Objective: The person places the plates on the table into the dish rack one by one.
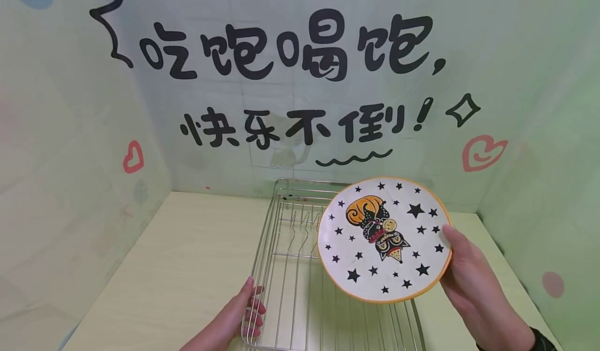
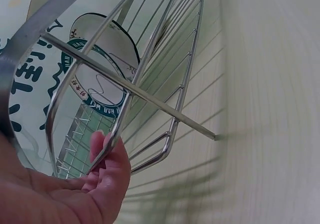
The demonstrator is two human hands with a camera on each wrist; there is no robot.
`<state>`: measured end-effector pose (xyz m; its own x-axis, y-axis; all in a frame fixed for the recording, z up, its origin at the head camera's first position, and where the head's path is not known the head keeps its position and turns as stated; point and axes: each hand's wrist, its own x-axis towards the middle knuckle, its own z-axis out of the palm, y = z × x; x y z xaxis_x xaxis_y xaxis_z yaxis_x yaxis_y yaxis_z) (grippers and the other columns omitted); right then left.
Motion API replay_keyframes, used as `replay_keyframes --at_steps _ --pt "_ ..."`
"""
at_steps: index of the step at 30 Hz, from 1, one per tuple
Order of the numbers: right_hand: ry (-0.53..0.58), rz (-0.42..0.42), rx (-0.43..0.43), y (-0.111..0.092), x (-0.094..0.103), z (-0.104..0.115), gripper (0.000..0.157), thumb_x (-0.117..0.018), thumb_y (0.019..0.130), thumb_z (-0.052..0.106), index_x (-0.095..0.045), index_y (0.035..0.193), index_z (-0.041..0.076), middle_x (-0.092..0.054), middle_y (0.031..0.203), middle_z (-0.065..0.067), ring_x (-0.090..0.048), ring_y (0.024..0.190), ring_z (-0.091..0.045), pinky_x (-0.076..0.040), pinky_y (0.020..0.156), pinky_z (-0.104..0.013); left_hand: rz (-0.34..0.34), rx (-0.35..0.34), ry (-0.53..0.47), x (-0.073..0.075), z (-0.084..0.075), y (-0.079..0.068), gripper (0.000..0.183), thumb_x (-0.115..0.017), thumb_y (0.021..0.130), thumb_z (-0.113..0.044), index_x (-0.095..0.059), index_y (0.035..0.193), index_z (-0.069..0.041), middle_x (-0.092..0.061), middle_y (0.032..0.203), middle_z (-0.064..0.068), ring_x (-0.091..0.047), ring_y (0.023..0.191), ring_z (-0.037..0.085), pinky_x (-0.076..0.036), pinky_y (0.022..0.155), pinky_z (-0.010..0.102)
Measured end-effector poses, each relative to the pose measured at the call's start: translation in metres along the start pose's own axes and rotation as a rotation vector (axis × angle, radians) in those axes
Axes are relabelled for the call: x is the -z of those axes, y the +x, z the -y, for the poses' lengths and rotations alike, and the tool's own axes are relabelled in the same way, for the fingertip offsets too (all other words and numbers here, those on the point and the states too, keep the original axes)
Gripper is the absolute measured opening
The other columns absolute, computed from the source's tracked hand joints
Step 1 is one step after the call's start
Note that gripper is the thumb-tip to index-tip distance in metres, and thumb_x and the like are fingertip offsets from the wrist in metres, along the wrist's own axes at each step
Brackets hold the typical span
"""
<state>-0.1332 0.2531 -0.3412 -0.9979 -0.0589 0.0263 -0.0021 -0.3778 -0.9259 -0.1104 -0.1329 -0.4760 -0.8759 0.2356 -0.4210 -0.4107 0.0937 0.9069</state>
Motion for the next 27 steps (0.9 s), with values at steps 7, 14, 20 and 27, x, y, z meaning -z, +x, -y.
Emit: replay_keyframes --at_steps 7,14,20,27 --pt "-0.062 -0.046 0.048 0.016 -0.011 0.011 0.028 -0.049 0.099 0.03 -0.057 0.121 0.015 -0.065 0.107 0.005 -0.063 0.093 -0.005 -0.052 0.077 -0.02 -0.014 0.007 -0.006 -0.001 0.0 0.001 0.089 -0.018 0.095 -0.066 -0.026 0.141 0.01 -0.05 0.088 0.008 -0.051 0.068 0.017 -0.052 0.057 0.03" --pt "-0.187 -0.082 0.065 0.035 -0.024 0.019 0.046 -0.051 0.096 0.037 -0.047 0.127 0.003 -0.063 0.096 0.003 -0.063 0.082 -0.007 -0.054 0.067 -0.023 -0.021 0.007 -0.009 -0.001 -0.001 0.001 0.09 -0.018 0.095 -0.066 -0.025 0.14 0.011 -0.051 0.09 0.008 -0.05 0.068 0.016 -0.052 0.058 0.03" --pt "-0.236 -0.142 0.038 0.049 -0.036 0.015 0.036 -0.052 0.096 0.038 -0.055 0.116 0.008 -0.063 0.09 0.004 -0.063 0.078 -0.008 -0.055 0.065 -0.026 -0.026 0.01 -0.008 -0.001 0.001 0.001 0.09 -0.017 0.095 -0.066 -0.024 0.14 0.012 -0.052 0.089 0.008 -0.051 0.067 0.016 -0.052 0.056 0.029" --pt "-0.311 -0.198 -0.004 0.061 -0.047 0.009 0.045 -0.05 0.097 0.039 -0.052 0.126 0.004 -0.06 0.097 0.005 -0.059 0.086 -0.008 -0.052 0.07 -0.026 -0.02 0.005 -0.005 -0.002 0.0 0.001 0.088 -0.018 0.096 -0.064 -0.025 0.14 0.012 -0.052 0.09 0.009 -0.051 0.067 0.016 -0.052 0.056 0.029"
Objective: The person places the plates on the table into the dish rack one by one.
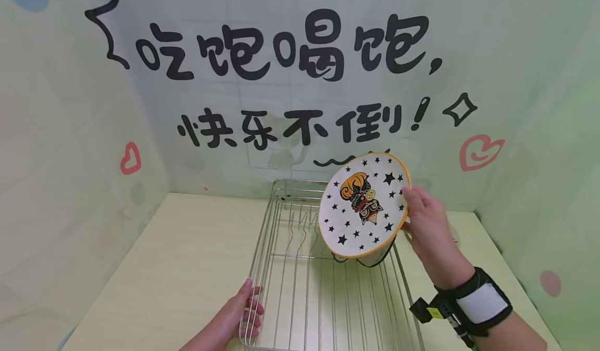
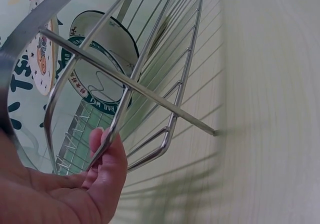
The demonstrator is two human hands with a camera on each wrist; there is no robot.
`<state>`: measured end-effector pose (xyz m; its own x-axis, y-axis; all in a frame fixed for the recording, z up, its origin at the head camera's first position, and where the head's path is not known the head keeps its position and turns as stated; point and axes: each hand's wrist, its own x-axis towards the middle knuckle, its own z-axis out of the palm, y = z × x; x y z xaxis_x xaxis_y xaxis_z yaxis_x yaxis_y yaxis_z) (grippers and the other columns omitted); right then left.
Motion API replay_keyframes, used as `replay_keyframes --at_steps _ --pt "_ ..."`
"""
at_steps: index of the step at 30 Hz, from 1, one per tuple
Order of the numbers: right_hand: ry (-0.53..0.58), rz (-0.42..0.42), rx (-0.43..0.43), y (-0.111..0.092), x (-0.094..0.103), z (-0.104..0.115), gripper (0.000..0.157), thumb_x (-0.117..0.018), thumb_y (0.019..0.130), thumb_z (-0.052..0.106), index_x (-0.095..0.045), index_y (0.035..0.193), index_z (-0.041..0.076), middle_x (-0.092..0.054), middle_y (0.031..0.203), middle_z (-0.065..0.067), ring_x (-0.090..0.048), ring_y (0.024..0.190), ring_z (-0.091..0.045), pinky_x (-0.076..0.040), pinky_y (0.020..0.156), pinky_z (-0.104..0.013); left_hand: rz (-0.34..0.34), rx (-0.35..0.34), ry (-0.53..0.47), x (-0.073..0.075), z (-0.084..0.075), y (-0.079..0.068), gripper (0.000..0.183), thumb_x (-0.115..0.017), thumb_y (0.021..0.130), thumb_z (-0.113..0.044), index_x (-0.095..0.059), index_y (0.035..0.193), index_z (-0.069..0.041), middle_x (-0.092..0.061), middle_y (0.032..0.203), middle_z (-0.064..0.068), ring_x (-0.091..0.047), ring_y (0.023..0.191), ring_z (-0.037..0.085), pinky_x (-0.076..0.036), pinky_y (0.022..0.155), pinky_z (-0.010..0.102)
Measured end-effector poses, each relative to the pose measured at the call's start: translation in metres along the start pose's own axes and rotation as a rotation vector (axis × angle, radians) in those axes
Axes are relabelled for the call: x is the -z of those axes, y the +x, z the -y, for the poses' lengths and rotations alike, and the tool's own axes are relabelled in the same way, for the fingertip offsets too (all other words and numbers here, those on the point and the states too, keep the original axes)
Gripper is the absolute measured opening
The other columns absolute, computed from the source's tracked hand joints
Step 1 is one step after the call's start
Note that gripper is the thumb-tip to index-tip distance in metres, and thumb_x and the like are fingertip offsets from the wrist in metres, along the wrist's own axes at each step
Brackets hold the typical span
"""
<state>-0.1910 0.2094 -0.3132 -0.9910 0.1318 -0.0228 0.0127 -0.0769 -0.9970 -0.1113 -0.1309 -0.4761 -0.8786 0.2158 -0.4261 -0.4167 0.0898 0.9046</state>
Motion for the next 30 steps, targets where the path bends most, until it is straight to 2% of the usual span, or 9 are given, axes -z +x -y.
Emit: replay_keyframes --at_steps 5,8,12,20,27,30 --pt "-0.048 -0.042 -0.02 0.007 -0.012 -0.002 0.052 -0.049 0.098 0.035 -0.044 0.137 0.001 -0.058 0.1 0.005 -0.061 0.084 -0.004 -0.056 0.069 -0.025 0.013 -0.01 -0.001 0.001 0.0 -0.001 0.091 -0.02 0.094 -0.066 -0.025 0.14 0.013 -0.051 0.09 0.01 -0.051 0.068 0.017 -0.053 0.057 0.03" --pt "-0.087 -0.06 -0.009 0.015 -0.017 -0.004 0.049 -0.048 0.099 0.033 -0.047 0.135 0.001 -0.061 0.092 0.006 -0.064 0.075 -0.004 -0.057 0.065 -0.024 0.014 -0.009 0.001 0.001 0.0 0.0 0.093 -0.022 0.093 -0.068 -0.025 0.14 0.012 -0.051 0.09 0.009 -0.051 0.068 0.017 -0.053 0.058 0.03" --pt "-0.112 -0.085 -0.008 0.025 -0.024 -0.008 0.046 -0.049 0.098 0.032 -0.051 0.134 0.002 -0.063 0.088 0.008 -0.065 0.072 -0.004 -0.057 0.063 -0.024 0.001 0.003 0.007 0.002 0.001 0.001 0.089 -0.023 0.095 -0.066 -0.027 0.139 0.011 -0.052 0.089 0.009 -0.051 0.068 0.016 -0.054 0.059 0.031" --pt "-0.231 -0.123 -0.006 0.036 -0.034 -0.016 0.044 -0.05 0.098 0.034 -0.053 0.134 0.009 -0.055 0.098 0.002 -0.053 0.071 -0.003 -0.054 0.062 -0.02 -0.024 -0.001 0.018 0.002 0.003 0.004 0.091 -0.025 0.094 -0.067 -0.029 0.138 0.012 -0.053 0.088 0.008 -0.052 0.066 0.017 -0.054 0.057 0.032" --pt "-0.261 -0.132 0.003 0.042 -0.04 -0.019 0.043 -0.05 0.098 0.033 -0.053 0.134 0.009 -0.054 0.12 -0.008 -0.05 0.085 -0.007 -0.053 0.062 -0.019 -0.032 0.003 0.017 0.002 0.002 0.003 0.091 -0.027 0.093 -0.067 -0.031 0.137 0.011 -0.054 0.087 0.008 -0.053 0.065 0.017 -0.054 0.056 0.032" --pt "-0.297 -0.134 0.025 0.044 -0.04 -0.021 0.044 -0.05 0.098 0.034 -0.053 0.134 0.01 -0.055 0.12 -0.009 -0.049 0.077 -0.005 -0.052 0.061 -0.018 -0.037 0.003 0.017 0.001 0.002 0.004 0.09 -0.028 0.093 -0.067 -0.032 0.137 0.011 -0.055 0.086 0.009 -0.054 0.065 0.017 -0.055 0.056 0.032"
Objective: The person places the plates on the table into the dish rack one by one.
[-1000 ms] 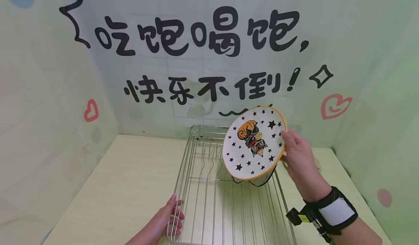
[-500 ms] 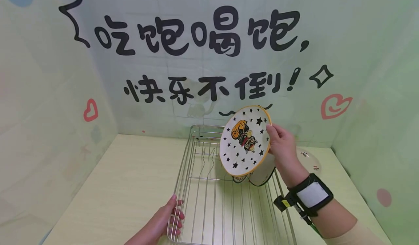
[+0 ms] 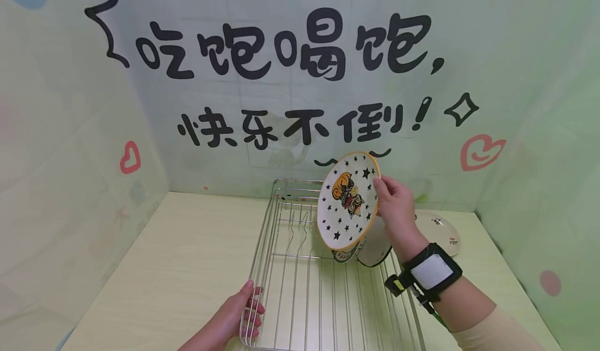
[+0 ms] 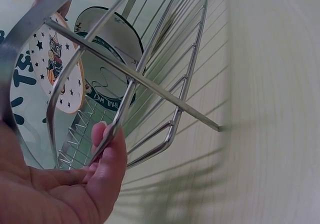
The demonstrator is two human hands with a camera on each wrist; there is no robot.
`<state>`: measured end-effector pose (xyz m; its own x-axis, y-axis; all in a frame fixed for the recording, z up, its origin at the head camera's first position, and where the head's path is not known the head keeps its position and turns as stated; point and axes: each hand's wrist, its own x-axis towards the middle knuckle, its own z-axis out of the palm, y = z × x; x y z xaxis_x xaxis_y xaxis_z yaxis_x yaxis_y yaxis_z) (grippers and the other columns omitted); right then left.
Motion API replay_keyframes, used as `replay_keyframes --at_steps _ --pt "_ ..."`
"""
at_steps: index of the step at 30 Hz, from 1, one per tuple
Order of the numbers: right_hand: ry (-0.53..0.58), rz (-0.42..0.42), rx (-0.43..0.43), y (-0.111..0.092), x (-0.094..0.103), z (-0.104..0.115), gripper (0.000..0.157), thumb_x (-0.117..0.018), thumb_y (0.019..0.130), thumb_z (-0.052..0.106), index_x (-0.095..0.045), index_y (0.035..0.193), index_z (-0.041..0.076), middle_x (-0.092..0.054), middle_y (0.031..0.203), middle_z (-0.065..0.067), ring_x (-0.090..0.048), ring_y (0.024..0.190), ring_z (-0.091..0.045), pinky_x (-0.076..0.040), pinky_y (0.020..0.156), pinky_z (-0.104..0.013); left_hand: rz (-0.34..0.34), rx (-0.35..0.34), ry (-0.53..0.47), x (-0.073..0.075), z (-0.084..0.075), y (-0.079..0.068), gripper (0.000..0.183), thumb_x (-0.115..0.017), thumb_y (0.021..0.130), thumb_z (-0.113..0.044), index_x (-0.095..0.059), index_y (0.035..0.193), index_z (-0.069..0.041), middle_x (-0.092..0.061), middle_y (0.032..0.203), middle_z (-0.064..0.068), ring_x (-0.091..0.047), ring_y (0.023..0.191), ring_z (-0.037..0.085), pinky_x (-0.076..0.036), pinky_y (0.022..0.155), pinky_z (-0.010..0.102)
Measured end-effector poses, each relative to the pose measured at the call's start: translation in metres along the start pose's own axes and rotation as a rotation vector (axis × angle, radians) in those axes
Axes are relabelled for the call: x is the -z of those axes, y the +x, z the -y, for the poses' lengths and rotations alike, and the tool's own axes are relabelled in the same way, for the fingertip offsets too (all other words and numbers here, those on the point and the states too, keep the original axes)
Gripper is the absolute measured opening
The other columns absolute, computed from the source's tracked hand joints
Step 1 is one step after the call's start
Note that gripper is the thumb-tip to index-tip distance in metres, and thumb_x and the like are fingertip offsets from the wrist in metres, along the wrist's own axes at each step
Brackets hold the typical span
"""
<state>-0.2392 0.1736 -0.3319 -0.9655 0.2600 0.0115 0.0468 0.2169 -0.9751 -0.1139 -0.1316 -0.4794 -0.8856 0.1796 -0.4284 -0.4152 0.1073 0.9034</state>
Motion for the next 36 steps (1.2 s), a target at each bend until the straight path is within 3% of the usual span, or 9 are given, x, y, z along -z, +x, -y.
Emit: replay_keyframes --at_steps 4,11,20,29,36 --pt "-0.062 -0.023 0.045 0.001 -0.001 -0.002 0.043 -0.051 0.097 0.035 -0.055 0.133 0.011 -0.057 0.117 -0.009 -0.046 0.063 -0.003 -0.05 0.059 -0.017 -0.006 -0.005 -0.001 0.0 0.0 -0.001 0.089 -0.029 0.093 -0.067 -0.034 0.136 0.011 -0.056 0.086 0.009 -0.055 0.065 0.017 -0.054 0.056 0.032" --pt "-0.118 -0.034 0.085 0.005 -0.002 -0.006 0.044 -0.049 0.098 0.037 -0.056 0.132 0.011 -0.059 0.118 -0.01 -0.049 0.071 -0.005 -0.052 0.063 -0.017 -0.008 -0.001 0.003 0.0 -0.001 0.0 0.086 -0.029 0.094 -0.064 -0.034 0.136 0.011 -0.056 0.085 0.008 -0.055 0.064 0.016 -0.055 0.056 0.032" --pt "-0.127 -0.024 0.078 0.01 -0.005 -0.01 0.043 -0.05 0.097 0.038 -0.056 0.131 0.013 -0.056 0.1 -0.005 -0.048 0.066 -0.006 -0.051 0.061 -0.018 0.005 -0.01 0.026 0.003 -0.002 -0.001 0.092 -0.03 0.092 -0.068 -0.033 0.137 0.012 -0.057 0.089 0.011 -0.056 0.067 0.018 -0.055 0.057 0.034" --pt "-0.126 -0.006 0.098 0.011 -0.009 -0.016 0.041 -0.049 0.097 0.037 -0.059 0.127 0.011 -0.052 0.086 -0.005 -0.049 0.067 -0.011 -0.055 0.063 -0.024 -0.004 -0.012 0.023 0.002 0.001 0.002 0.085 -0.026 0.096 -0.063 -0.033 0.137 0.011 -0.057 0.089 0.011 -0.056 0.066 0.018 -0.055 0.057 0.035" --pt "-0.132 0.025 0.048 0.014 -0.014 -0.014 0.043 -0.049 0.097 0.037 -0.057 0.13 0.012 -0.057 0.1 -0.008 -0.052 0.08 -0.015 -0.057 0.066 -0.026 -0.002 -0.017 0.015 0.002 0.003 0.002 0.086 -0.028 0.095 -0.064 -0.034 0.137 0.011 -0.057 0.088 0.01 -0.056 0.066 0.017 -0.054 0.056 0.033"
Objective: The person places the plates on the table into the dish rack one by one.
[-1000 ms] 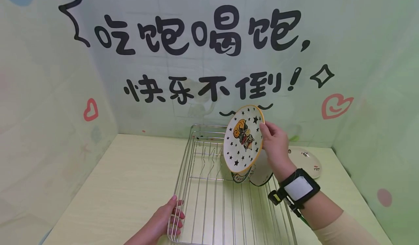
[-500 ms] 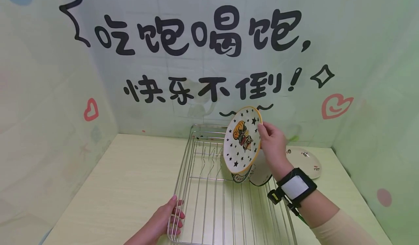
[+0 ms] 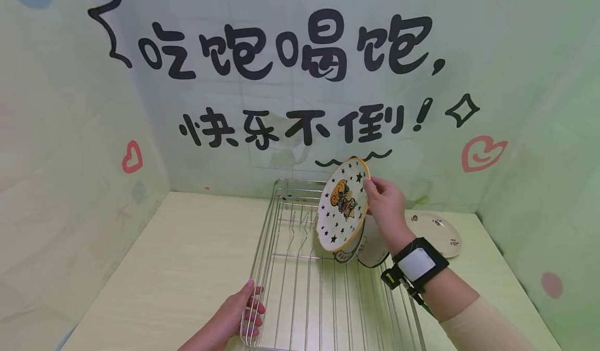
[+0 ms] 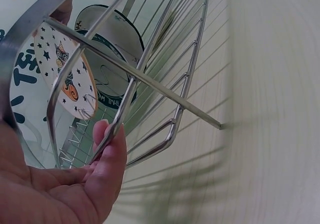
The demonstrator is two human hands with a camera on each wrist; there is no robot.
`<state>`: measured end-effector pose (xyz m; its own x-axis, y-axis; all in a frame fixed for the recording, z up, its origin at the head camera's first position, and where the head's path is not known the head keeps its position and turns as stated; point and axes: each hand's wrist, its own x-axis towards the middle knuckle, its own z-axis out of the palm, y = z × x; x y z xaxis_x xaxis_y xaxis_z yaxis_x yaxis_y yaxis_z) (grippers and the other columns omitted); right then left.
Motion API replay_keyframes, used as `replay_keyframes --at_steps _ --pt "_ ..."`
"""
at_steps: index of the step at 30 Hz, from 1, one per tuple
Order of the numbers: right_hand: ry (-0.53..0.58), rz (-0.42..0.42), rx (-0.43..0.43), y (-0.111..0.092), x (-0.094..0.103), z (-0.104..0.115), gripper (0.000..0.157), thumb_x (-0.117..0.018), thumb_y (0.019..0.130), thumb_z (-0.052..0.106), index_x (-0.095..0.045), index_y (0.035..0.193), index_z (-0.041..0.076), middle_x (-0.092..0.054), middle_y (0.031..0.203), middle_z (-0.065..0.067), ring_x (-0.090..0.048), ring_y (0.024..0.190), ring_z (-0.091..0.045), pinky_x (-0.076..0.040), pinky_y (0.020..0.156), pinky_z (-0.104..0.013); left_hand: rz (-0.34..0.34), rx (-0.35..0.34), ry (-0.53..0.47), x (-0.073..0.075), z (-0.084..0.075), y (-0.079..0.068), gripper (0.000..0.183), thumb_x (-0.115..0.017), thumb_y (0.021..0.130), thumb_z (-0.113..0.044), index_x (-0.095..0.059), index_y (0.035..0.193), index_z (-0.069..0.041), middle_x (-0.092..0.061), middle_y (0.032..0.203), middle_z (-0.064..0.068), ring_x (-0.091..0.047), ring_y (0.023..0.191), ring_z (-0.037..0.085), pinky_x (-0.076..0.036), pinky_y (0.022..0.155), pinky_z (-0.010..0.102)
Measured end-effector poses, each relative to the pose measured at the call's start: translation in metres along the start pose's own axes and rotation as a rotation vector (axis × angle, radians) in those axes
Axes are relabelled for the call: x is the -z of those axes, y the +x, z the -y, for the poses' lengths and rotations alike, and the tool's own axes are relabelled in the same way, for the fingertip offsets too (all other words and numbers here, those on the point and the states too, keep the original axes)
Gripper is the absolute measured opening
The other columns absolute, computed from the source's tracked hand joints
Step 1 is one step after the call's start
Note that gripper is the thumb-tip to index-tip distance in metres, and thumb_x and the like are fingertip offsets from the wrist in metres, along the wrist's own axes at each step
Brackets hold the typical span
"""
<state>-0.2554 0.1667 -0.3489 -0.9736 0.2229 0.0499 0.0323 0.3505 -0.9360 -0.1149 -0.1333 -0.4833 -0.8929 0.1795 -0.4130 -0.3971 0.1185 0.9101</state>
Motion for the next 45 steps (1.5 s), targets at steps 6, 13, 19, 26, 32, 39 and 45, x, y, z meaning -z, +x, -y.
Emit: replay_keyframes --at_steps 6,13,19,26,32,39,45 --pt "-0.039 0.05 -0.039 0.004 -0.004 0.01 0.046 -0.051 0.095 0.038 -0.054 0.133 0.012 -0.059 0.117 -0.01 -0.056 0.092 -0.02 -0.058 0.066 -0.026 -0.011 0.008 -0.006 -0.001 0.001 0.001 0.082 -0.027 0.096 -0.061 -0.035 0.136 0.01 -0.056 0.089 0.01 -0.055 0.066 0.017 -0.055 0.056 0.033" --pt "-0.066 0.105 -0.06 0.002 -0.009 0.02 0.044 -0.053 0.095 0.037 -0.054 0.133 0.013 -0.059 0.116 -0.011 -0.065 0.087 -0.023 -0.058 0.068 -0.027 -0.013 0.003 -0.023 -0.002 0.0 0.001 0.078 -0.027 0.097 -0.059 -0.035 0.134 0.01 -0.057 0.09 0.011 -0.055 0.067 0.018 -0.055 0.057 0.033" --pt "-0.098 0.111 -0.035 0.003 -0.016 0.022 0.041 -0.054 0.094 0.036 -0.058 0.128 0.014 -0.06 0.109 -0.01 -0.065 0.081 -0.024 -0.057 0.068 -0.027 -0.01 -0.002 -0.019 -0.003 -0.001 0.0 0.079 -0.028 0.097 -0.06 -0.036 0.134 0.01 -0.057 0.088 0.009 -0.055 0.067 0.017 -0.055 0.056 0.033" --pt "-0.115 0.14 -0.03 0.0 -0.023 0.025 0.042 -0.054 0.094 0.036 -0.057 0.129 0.012 -0.063 0.114 -0.012 -0.065 0.096 -0.028 -0.058 0.07 -0.031 -0.005 -0.007 -0.019 -0.001 0.003 0.003 0.083 -0.029 0.096 -0.062 -0.034 0.136 0.01 -0.057 0.09 0.01 -0.056 0.068 0.018 -0.055 0.057 0.034" --pt "-0.092 0.165 -0.044 0.002 -0.027 0.025 0.045 -0.054 0.095 0.034 -0.053 0.133 0.011 -0.062 0.12 -0.014 -0.064 0.104 -0.032 -0.059 0.072 -0.033 0.002 -0.013 -0.025 0.0 0.005 0.004 0.084 -0.03 0.095 -0.063 -0.034 0.136 0.01 -0.057 0.091 0.01 -0.056 0.068 0.018 -0.055 0.058 0.035" --pt "-0.092 0.165 -0.047 0.005 -0.029 0.021 0.046 -0.054 0.095 0.033 -0.052 0.135 0.01 -0.061 0.122 -0.015 -0.065 0.101 -0.029 -0.059 0.073 -0.033 -0.009 -0.01 -0.023 0.0 0.007 0.006 0.081 -0.028 0.096 -0.06 -0.034 0.136 0.01 -0.057 0.09 0.009 -0.056 0.069 0.019 -0.056 0.058 0.036" --pt "-0.083 0.205 -0.07 0.002 -0.036 0.012 0.045 -0.055 0.095 0.031 -0.051 0.135 0.01 -0.06 0.123 -0.016 -0.063 0.103 -0.03 -0.058 0.07 -0.03 0.004 -0.014 -0.026 0.0 0.007 0.004 0.083 -0.029 0.095 -0.062 -0.034 0.136 0.01 -0.056 0.091 0.009 -0.056 0.069 0.018 -0.056 0.058 0.035"
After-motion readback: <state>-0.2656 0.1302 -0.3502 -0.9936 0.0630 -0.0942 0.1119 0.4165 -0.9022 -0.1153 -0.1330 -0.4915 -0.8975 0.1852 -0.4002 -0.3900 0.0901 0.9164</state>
